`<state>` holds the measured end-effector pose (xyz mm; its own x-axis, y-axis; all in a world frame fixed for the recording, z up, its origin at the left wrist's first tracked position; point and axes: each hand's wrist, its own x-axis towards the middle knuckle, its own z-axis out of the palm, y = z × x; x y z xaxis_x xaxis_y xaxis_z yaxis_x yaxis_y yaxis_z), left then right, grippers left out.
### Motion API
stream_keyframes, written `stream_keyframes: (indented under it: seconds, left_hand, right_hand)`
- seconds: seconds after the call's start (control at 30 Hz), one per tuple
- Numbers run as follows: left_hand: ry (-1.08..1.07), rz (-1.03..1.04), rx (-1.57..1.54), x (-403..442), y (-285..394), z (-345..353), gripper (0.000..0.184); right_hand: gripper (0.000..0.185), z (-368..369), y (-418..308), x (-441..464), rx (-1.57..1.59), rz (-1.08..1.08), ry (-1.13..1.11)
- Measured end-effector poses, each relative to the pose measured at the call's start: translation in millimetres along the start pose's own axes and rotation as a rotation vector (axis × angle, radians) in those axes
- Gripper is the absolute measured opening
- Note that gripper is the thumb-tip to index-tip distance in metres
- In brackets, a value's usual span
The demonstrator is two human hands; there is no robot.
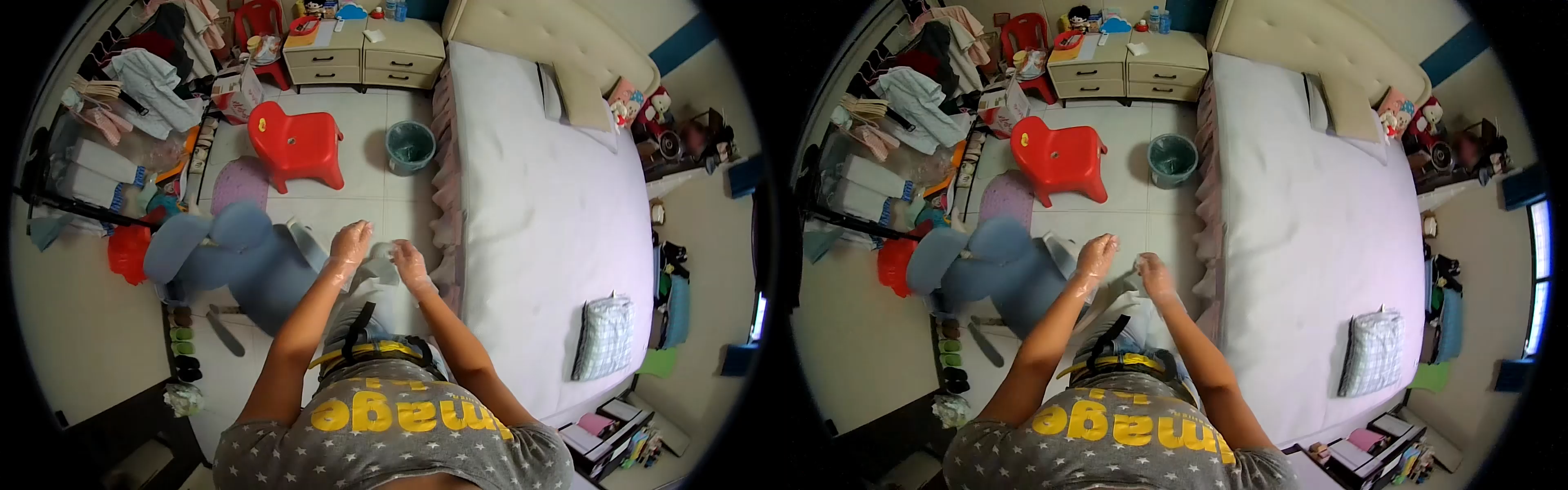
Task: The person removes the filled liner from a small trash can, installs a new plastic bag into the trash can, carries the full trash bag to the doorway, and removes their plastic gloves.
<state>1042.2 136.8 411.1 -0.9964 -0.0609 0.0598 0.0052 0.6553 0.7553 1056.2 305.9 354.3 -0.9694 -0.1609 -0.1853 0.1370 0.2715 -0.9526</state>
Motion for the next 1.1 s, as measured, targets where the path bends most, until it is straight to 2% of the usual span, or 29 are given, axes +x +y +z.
stream_keyframes:
  seconds: [0.1, 0.2, 0.3, 0.33, 0.37, 0.47, 0.57, 0.6, 0.7, 0.9, 0.97, 1.03, 1.1]
  left_hand:
    - [0.018, -0.048, -0.199, 75.6, -18.4, 18.3, 0.030]
    - [-0.026, -0.248, -0.341, 156.3, -28.0, 18.3, 0.041]
    - [-0.033, -0.287, -0.371, 225.5, -25.0, 7.9, 0.040]
    - [-0.015, -0.296, -0.367, 244.8, -28.4, 10.3, 0.040]
    - [-0.009, -0.317, -0.363, 262.7, -32.6, 11.7, 0.040]
    - [0.006, -0.259, -0.421, 309.9, -44.1, 14.4, 0.040]
    - [0.045, -0.246, -0.348, 357.4, -61.8, 15.6, 0.031]
    - [0.014, -0.335, -0.315, 371.7, -54.2, 6.3, 0.031]
    - [0.046, -0.337, -0.234, 426.0, -66.7, 1.4, 0.025]
    - [0.095, -0.331, -0.040, 544.5, -67.5, -22.6, 0.016]
    - [0.095, -0.324, -0.002, 578.1, -75.9, -26.0, 0.015]
    - [0.078, -0.385, -0.105, 607.6, -63.6, -38.1, 0.014]
    - [0.133, -0.356, -0.044, 637.2, -73.6, -38.4, 0.014]
  right_hand:
    - [0.026, -13.2, -28.0, 63.5, 0.005, -0.013, -0.041]
    - [0.026, -38.6, -41.1, 129.3, -0.050, 0.020, -0.047]
    - [0.027, -68.2, -52.2, 190.4, -0.030, 0.035, -0.062]
    - [0.026, -76.2, -56.0, 208.5, 0.094, 0.124, -0.070]
    - [0.025, -85.9, -59.3, 225.6, 0.062, 0.145, -0.072]
    - [0.028, -97.5, -55.6, 284.2, 0.096, 0.129, -0.058]
    - [0.029, -103.9, -61.2, 344.5, 0.166, 0.119, -0.060]
    - [0.031, -104.2, -62.8, 365.4, 0.195, 0.128, -0.049]
    - [0.032, -108.7, -65.6, 429.0, 0.265, 0.155, -0.040]
    - [0.031, -109.0, -68.5, 563.8, 0.241, 0.233, -0.040]
    - [0.029, -104.4, -66.4, 599.7, 0.048, 0.044, -0.109]
    - [0.026, -93.7, -101.3, 628.8, 0.023, 0.070, -0.102]
    - [0.021, -75.4, -113.8, 666.6, 0.245, 0.078, -0.111]
